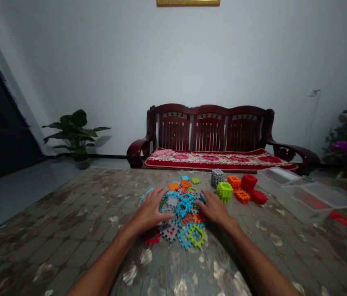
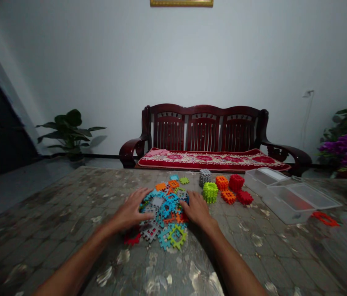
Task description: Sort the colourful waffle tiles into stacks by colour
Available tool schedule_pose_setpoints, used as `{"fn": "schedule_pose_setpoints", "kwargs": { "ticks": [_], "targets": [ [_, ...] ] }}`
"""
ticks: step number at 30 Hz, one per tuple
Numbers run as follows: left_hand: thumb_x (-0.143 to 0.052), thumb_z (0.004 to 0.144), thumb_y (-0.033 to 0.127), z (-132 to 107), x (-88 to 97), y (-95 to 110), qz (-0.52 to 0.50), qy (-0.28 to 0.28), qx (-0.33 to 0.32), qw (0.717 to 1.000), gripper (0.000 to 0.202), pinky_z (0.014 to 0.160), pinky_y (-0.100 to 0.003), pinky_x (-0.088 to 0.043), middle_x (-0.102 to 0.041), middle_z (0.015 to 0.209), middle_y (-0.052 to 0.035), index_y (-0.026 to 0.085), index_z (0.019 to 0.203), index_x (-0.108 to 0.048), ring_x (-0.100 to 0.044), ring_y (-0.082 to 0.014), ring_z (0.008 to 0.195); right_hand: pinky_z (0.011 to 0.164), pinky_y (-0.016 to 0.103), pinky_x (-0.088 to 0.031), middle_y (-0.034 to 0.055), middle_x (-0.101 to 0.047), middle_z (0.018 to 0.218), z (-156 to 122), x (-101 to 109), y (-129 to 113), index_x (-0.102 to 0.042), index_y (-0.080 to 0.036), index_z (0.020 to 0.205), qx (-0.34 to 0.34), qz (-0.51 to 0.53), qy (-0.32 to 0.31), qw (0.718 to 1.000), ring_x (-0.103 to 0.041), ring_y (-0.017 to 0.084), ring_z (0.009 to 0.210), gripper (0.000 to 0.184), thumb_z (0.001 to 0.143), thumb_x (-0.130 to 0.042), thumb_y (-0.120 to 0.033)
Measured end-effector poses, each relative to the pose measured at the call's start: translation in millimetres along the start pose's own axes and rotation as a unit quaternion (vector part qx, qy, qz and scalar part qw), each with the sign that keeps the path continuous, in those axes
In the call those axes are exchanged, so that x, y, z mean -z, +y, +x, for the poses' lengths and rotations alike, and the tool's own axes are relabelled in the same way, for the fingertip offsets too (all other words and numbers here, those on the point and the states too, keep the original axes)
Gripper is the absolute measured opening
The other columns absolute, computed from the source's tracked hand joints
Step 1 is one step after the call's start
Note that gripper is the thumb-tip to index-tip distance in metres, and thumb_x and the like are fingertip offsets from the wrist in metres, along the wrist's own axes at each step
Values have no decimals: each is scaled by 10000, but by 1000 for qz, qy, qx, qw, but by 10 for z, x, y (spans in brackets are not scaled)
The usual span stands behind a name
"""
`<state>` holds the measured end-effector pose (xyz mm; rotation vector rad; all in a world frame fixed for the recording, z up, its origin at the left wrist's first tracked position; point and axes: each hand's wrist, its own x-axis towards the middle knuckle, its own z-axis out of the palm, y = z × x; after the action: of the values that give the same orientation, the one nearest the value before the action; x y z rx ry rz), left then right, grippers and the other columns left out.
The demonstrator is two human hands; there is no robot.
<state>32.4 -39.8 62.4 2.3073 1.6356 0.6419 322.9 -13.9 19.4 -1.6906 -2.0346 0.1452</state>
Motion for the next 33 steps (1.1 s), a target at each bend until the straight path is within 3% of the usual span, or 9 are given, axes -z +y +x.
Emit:
{"fn": "schedule_pose_setpoints", "kwargs": {
  "ticks": [4, 7, 14, 22, 27, 33],
  "targets": [
    [-874, 489, 683, -227, -170, 218, 54, -134, -50, 988, 1279, 1234, -643, -107, -202, 1702, -139, 353, 1591, -315, -128, -441, 1556, 1051, 426, -408, 176, -639, 1371, -9, -102, -40, -586, -172, 1389, -15, -20, -15, 1000, -575, 333, 1272, 498, 990, -474, -448],
    [-816, 567, 724, -321, -329, 223, 72, -158, -57, 983, 1232, 1227, -661, -86, -149, 1709, -161, 338, 1606, -276, -92, -426, 1566, 1041, 418, -406, 159, -647, 1360, -37, -161, -107, -581, -196, 1394, 0, -21, 4, 1000, -574, 329, 1260, 483, 991, -477, -442],
    [-767, 706, 646, -226, -572, 258, 81, -68, -84, 991, 1026, 1234, -622, -160, -282, 1676, -127, 357, 1584, -322, -202, -392, 1547, 973, 397, -435, 160, -678, 1196, -15, -159, -231, -609, -177, 1349, -9, -14, 25, 1000, -613, 316, 1126, 472, 959, -519, -426],
    [-700, 819, 393, -81, -562, 528, 81, -7, -87, 993, 674, 1161, -570, -326, -545, 1479, -120, 299, 1455, -498, -464, -337, 1381, 890, 340, -488, 96, -636, 1156, 100, -166, -236, -640, -211, 1304, -48, 118, 42, 991, -640, 230, 960, 485, 827, -609, -293],
    [-658, 783, 204, 1, -535, 604, 85, -15, -98, 991, 582, 1066, -463, -456, -608, 1359, -88, 268, 1349, -538, -545, -294, 1276, 940, 363, -497, 66, -676, 1079, 221, -219, -199, -712, -211, 1172, -74, 228, 93, 966, -645, 236, 996, 488, 698, -597, -189],
    [-571, 743, 68, 187, -514, 581, 69, 18, -76, 995, 618, 1018, -354, -512, -544, 1409, -66, 265, 1324, -498, -566, -236, 1274, 874, 350, -537, 43, -730, 1016, 423, -237, -276, -732, -210, 1091, -102, 377, 103, 915, -663, 228, 940, 434, 691, -565, -235]
  ]
}}
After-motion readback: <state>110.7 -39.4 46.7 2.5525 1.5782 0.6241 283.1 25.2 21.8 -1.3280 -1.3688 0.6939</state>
